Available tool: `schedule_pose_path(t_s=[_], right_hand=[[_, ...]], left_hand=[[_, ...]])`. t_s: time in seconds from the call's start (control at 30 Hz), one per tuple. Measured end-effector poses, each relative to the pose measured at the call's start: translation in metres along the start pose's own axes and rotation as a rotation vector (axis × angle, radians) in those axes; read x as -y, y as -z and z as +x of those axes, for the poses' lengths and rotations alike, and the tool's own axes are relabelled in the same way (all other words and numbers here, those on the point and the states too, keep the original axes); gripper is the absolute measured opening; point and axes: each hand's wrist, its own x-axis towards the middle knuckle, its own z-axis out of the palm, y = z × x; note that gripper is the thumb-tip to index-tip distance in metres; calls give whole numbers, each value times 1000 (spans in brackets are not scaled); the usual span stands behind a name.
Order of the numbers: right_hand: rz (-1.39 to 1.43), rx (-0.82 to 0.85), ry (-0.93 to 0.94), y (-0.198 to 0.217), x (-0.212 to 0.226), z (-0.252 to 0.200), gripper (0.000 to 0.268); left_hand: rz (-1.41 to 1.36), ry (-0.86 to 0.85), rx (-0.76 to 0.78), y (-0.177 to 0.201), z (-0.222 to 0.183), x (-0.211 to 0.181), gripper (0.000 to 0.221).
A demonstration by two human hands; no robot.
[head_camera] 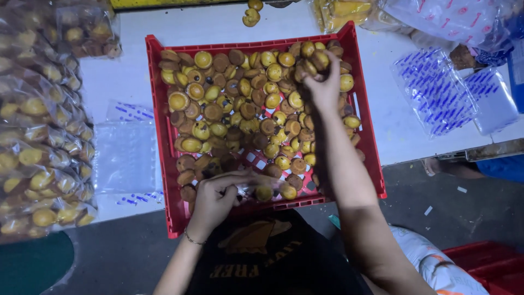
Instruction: The person sorts small baked goods from a red crate into plastic bags by hand.
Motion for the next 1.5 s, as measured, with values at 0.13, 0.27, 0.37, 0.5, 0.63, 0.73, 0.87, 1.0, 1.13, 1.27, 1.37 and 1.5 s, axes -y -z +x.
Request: schedule_pose_path(t_s=[0.13,0.27,0.37,0.5,0.63,0.73,0.87,1.0,1.13,1.27,1.37,1.5], right_hand=[[-259,276,201,69,-14,-14,58],[-670,618,381,99,-68,-32,51],[-758,886,382,94,-84,-20,77],[-704,789,252,94,-74,10,75],[51,589,-44,107,30,-17,90],[300,720,-100,82,53,-61,88],[102,1024,374,71,74,-88,53],[-122,1116,443,57,70,-112,43],[-324,1226,226,-1,11,-178,54],[-791,989,-181,-59,-31,-246,23],[-1070,657,-577,-74,-32,-261,28],[25,1301,23,71,127,-123,21]], left_hand=[[-156,189,6,-16,1,-13,39],[-373,281,33,-48,8,32,38],[-178,191,97,-67,27,35,42],[-187,33,21,-86,63,25,34],[-357,67,219,-98,84,31,38],[-497,213,255,-104,96,74,48],[-312,165,222,-97,89,56,70],[-109,148,192,-84,68,76,69],[208,64,133,-93,48,38,66],[560,-96,5,-123,6,-8,37],[738,-116,148,-105,1,15,52],[504,-52,116,-55,0,-26,70]])
